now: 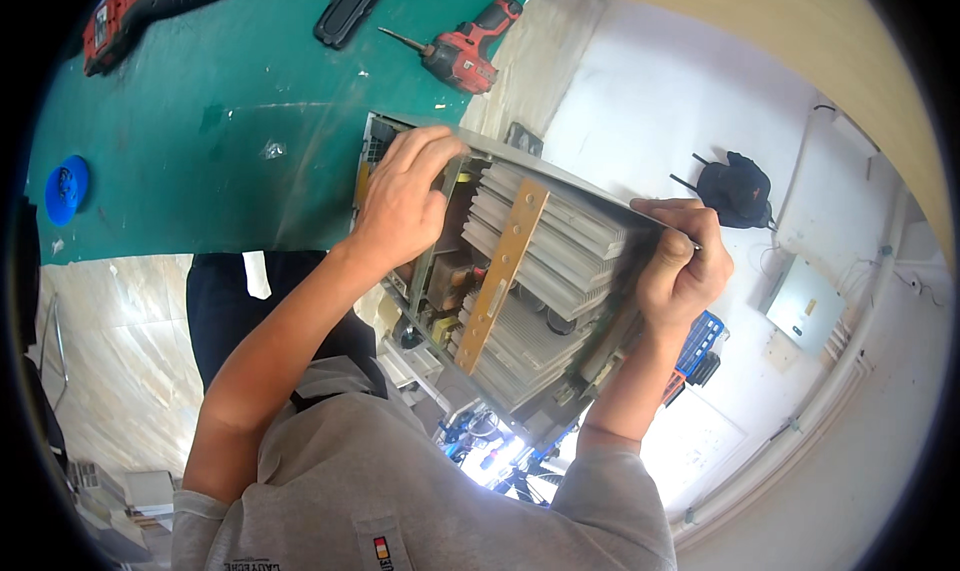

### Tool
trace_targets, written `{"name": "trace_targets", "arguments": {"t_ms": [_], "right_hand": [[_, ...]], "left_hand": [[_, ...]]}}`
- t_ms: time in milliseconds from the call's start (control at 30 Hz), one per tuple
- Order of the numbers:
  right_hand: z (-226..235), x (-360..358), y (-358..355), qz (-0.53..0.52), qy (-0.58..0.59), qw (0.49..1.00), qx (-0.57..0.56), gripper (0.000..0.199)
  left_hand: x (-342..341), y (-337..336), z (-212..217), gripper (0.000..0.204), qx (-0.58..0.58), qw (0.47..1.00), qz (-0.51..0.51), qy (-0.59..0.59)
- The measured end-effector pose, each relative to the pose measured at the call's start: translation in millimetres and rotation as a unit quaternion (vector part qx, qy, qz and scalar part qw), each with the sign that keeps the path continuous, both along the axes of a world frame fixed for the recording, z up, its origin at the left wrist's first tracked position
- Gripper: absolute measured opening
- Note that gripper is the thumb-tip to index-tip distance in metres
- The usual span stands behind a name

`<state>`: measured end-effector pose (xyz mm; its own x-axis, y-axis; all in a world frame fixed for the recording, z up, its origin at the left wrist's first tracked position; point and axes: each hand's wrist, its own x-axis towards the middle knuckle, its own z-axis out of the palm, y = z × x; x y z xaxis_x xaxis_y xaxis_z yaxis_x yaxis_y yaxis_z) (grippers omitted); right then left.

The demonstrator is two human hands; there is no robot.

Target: The person unscrews the metal cover of a power supply using an electric screwdriver and lifts it off. They use pliers and an electric screwdriver to remove screws and components inside the chassis, then pull out a fan assembly and hold the main circuit board.

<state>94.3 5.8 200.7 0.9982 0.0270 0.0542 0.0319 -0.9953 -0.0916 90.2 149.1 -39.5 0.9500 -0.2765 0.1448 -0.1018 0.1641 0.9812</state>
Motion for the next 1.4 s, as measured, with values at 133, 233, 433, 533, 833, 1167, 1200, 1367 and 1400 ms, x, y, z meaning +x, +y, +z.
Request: {"name": "trace_targets", "arguments": {"t_ms": [133, 233, 433, 533, 833, 1167, 1200, 1367, 1400], "right_hand": [[0.1, 0.1, -1.6, -0.010, -0.001, 1.000, -0.002, 0.042], [-1.7, 3.5, -2.6, -0.002, -0.003, 1.000, -0.002, 0.044], [-0.2, -4.2, -2.5, 0.046, 0.000, 0.999, 0.012, 0.045], [2.2, -1.4, 0.4, 0.048, 0.010, 0.999, 0.023, 0.049], [-8.2, 2.1, 8.5, 0.013, -0.020, 1.000, 0.007, 0.058], [13.0, 14.7, -15.1, 0.110, 0.131, 0.984, 0.047, 0.066], [13.1, 14.5, -16.3, 0.112, 0.133, 0.983, 0.050, 0.066], [13.4, 16.7, -19.6, 0.114, 0.145, 0.982, 0.044, 0.065], [14.1, 16.3, -19.5, 0.113, 0.148, 0.982, 0.044, 0.065]], "left_hand": [[0.6, -0.5, 0.0, 0.046, 0.008, 1.000, -0.006, 0.007], [0.9, -0.2, 0.9, 0.048, 0.009, 1.000, -0.010, 0.013], [-2.7, 7.9, 0.5, 0.053, 0.017, 0.999, -0.028, 0.014], [-2.8, 13.0, 1.4, 0.056, 0.012, 0.999, -0.045, 0.011], [35.8, 19.2, 7.2, 0.048, 0.048, 0.985, -0.152, 0.062], [76.0, 12.4, 3.4, 0.047, 0.036, 0.974, -0.218, 0.052], [78.4, 10.2, 2.4, 0.047, 0.022, 0.972, -0.230, 0.044], [89.1, 3.5, -2.9, 0.047, -0.024, 0.950, -0.307, 0.042], [89.6, 2.4, -3.1, 0.046, -0.027, 0.947, -0.315, 0.049]]}}
